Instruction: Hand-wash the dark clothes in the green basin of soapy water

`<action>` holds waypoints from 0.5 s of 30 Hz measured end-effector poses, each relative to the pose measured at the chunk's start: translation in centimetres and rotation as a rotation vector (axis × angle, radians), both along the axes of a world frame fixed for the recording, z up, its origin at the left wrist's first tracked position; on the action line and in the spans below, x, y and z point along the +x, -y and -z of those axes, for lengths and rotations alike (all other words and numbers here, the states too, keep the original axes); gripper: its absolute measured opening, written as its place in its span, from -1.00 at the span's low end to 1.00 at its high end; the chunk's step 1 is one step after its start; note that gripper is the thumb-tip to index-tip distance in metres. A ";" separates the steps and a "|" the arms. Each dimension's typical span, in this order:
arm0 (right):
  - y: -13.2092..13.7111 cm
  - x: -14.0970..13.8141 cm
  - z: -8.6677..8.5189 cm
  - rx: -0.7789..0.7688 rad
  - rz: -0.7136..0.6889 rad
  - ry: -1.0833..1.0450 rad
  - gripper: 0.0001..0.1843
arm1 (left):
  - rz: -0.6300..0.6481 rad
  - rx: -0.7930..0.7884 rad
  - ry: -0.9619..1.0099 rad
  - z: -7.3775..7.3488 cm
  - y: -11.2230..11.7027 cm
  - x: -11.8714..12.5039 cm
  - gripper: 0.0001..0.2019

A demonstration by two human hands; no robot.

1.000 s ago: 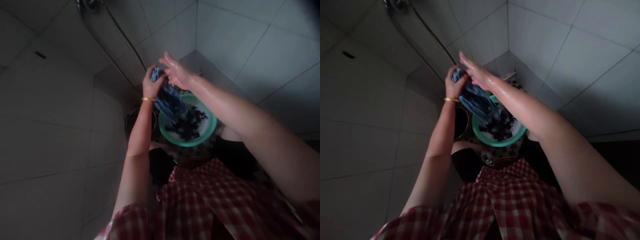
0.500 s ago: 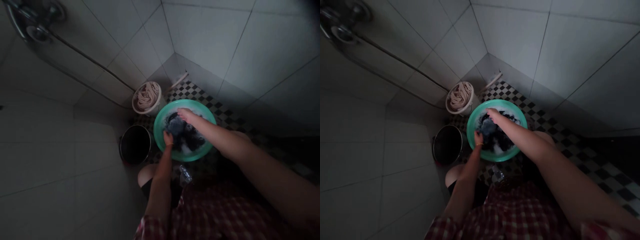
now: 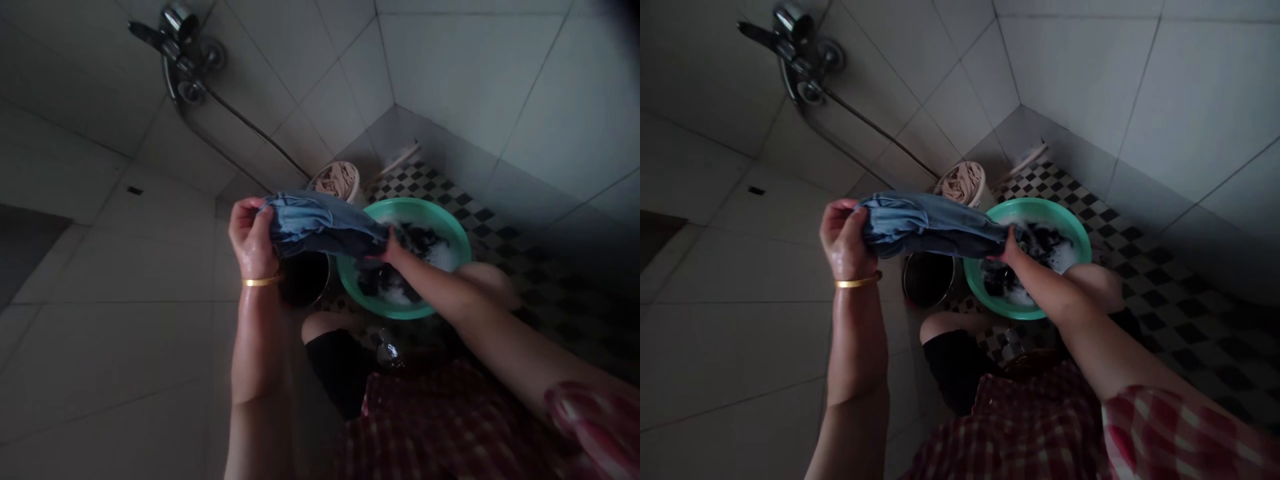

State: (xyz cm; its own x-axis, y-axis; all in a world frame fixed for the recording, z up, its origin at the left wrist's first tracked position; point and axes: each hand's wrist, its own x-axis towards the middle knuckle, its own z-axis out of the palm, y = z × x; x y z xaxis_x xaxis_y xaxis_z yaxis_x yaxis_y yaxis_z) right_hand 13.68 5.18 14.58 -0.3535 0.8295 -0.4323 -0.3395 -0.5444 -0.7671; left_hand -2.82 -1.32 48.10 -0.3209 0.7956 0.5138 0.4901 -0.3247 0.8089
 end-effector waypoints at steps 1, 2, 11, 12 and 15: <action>-0.5 0.0 0.1 -0.090 0.010 -0.080 -0.14 | -0.014 0.017 0.012 -1.0 1.2 -0.1 -0.63; -1.0 0.1 0.0 -0.119 0.037 -0.109 -0.10 | -0.031 0.021 0.025 -1.7 2.3 -0.3 -0.64; -6.4 5.2 -3.6 -0.019 0.175 -0.020 -0.53 | -0.211 -0.253 0.291 5.4 5.3 -5.1 -0.66; -6.4 5.3 -4.3 0.003 0.166 -0.002 -0.57 | -0.210 -0.316 0.317 7.0 4.7 -5.1 -0.68; -5.0 4.3 -5.8 0.134 0.109 0.083 -0.64 | -0.197 -0.503 0.404 12.5 2.4 -3.5 -0.80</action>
State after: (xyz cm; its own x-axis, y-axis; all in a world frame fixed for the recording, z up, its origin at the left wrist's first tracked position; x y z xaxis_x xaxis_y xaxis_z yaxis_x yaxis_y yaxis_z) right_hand 17.97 10.16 20.43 -0.2261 0.9130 -0.3395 -0.3231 -0.3991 -0.8581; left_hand -6.31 -3.70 35.60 -0.5735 0.8137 -0.0952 0.1289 0.2044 0.9704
